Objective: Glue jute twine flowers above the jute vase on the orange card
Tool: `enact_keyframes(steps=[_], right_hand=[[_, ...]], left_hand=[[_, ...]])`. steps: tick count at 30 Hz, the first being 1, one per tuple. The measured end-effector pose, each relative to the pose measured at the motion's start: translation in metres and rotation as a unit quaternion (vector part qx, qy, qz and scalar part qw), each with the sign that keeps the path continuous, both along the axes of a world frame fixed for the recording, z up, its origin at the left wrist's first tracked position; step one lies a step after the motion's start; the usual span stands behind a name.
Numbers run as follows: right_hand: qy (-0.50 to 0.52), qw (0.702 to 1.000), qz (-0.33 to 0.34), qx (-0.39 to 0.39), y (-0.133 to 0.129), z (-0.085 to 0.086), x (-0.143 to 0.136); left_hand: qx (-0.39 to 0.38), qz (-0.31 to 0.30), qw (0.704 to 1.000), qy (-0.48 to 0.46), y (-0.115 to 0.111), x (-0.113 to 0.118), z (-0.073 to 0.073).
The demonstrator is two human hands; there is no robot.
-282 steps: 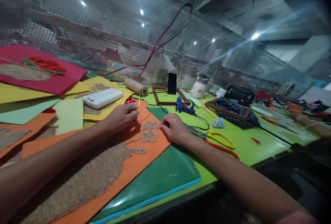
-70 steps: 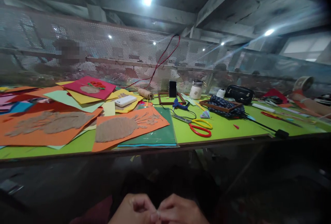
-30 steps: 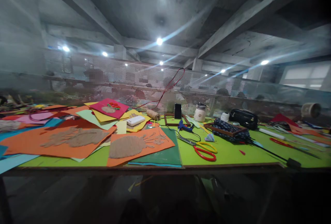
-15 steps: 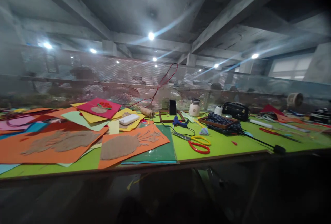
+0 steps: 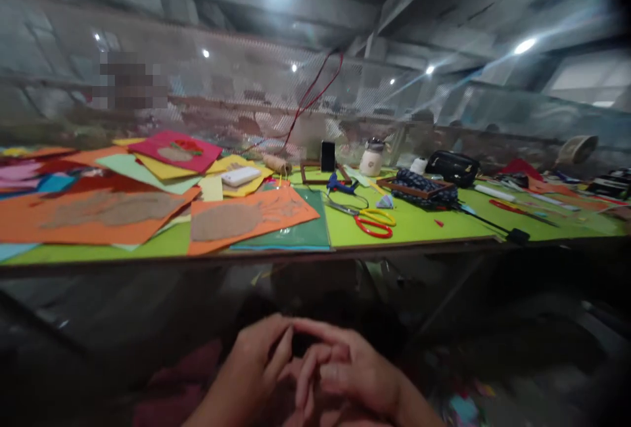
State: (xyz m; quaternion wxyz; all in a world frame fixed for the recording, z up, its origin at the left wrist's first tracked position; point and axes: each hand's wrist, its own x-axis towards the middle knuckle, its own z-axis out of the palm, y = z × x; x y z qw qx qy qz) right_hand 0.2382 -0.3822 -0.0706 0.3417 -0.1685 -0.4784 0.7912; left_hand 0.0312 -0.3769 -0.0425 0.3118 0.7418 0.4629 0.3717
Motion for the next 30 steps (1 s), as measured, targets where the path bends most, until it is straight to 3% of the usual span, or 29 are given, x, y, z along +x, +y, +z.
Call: enact_keyframes(steps=[4,8,16,22,25,30], right_hand=[[0.033,0.999,0.011,-0.006,-0.003,0.017,0.007],[0.074,0.997,0.008,-0.031,-0.003,0.029,0.01],[0.059,0.997,0.001,-0.041,-0.005,0.032,0.003],[0.001,1.0,0.007,-0.017,-0.006,0.029,0.001],[-0.001,1.0,0.007,-0.024,-0.006,0.028,0.003],[0.064,0.997,0.014,-0.033,-0.006,0.029,0.005]], left_hand=[[0.04,0.002,0.999,-0.001,0.011,0.011,0.022],[0.004,-0.057,0.996,-0.07,0.016,0.017,0.04],[0.124,-0.018,0.991,0.039,0.015,0.015,0.029],[0.161,0.024,0.978,0.13,0.014,0.011,0.023],[0.119,0.017,0.987,0.109,0.015,0.009,0.025],[-0.051,-0.048,0.996,-0.061,0.016,0.01,0.034]])
